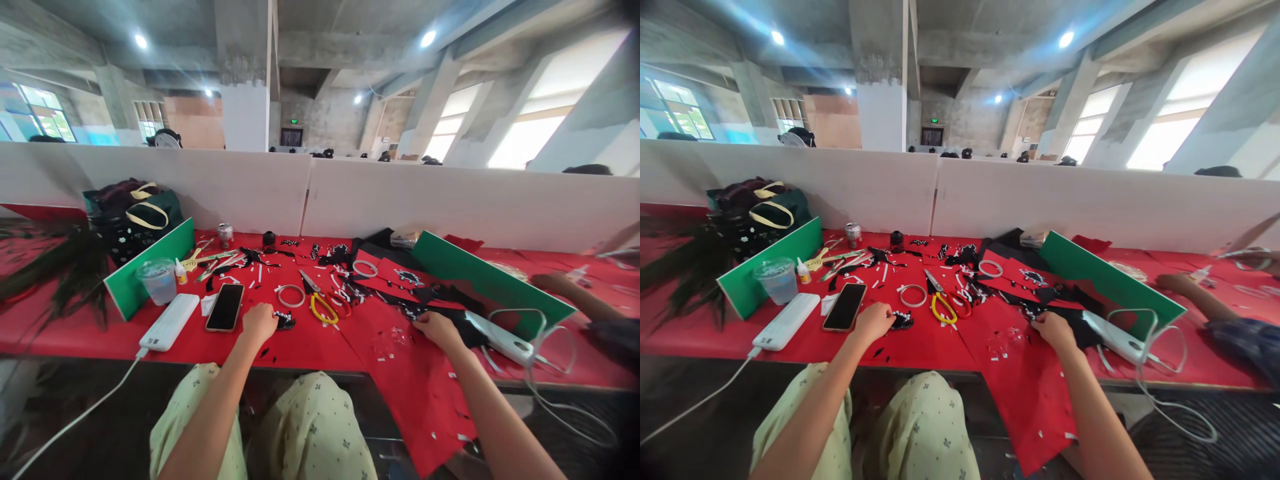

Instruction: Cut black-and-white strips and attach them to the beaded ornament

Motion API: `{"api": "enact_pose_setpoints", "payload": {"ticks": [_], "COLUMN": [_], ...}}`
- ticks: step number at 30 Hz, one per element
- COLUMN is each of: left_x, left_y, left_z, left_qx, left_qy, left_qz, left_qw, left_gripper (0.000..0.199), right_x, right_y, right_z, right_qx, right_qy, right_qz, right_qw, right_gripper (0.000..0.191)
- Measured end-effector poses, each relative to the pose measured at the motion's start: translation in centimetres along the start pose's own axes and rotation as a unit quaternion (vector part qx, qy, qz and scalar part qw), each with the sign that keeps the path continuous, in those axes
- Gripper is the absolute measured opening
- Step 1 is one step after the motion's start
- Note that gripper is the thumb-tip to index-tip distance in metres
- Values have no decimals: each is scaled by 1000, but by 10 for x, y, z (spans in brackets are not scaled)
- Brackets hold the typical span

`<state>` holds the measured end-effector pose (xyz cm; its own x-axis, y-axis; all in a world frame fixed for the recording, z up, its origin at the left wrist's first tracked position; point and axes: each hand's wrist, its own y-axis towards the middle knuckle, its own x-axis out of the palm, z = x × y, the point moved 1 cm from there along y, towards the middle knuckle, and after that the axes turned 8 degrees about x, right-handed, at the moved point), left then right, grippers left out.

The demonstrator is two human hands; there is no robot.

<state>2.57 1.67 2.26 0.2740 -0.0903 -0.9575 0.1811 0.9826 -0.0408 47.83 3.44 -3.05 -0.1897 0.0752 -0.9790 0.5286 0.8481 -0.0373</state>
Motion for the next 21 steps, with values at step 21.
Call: {"api": "enact_pose_setpoints", "payload": {"ticks": [21], "left_x": [-5], "left_y": [-2], "left_z": [1], "left_qx": [4], "left_qy": [6], "left_qz": [-10], "left_qw": [1000], "left_gripper": [22], "right_x": [-4], "right_y": [1], "right_z": [6], "right_qx": [-29], "right_qy": [31], "right_qz": [-1], "right_qw": [999], "right_gripper": [20]}}
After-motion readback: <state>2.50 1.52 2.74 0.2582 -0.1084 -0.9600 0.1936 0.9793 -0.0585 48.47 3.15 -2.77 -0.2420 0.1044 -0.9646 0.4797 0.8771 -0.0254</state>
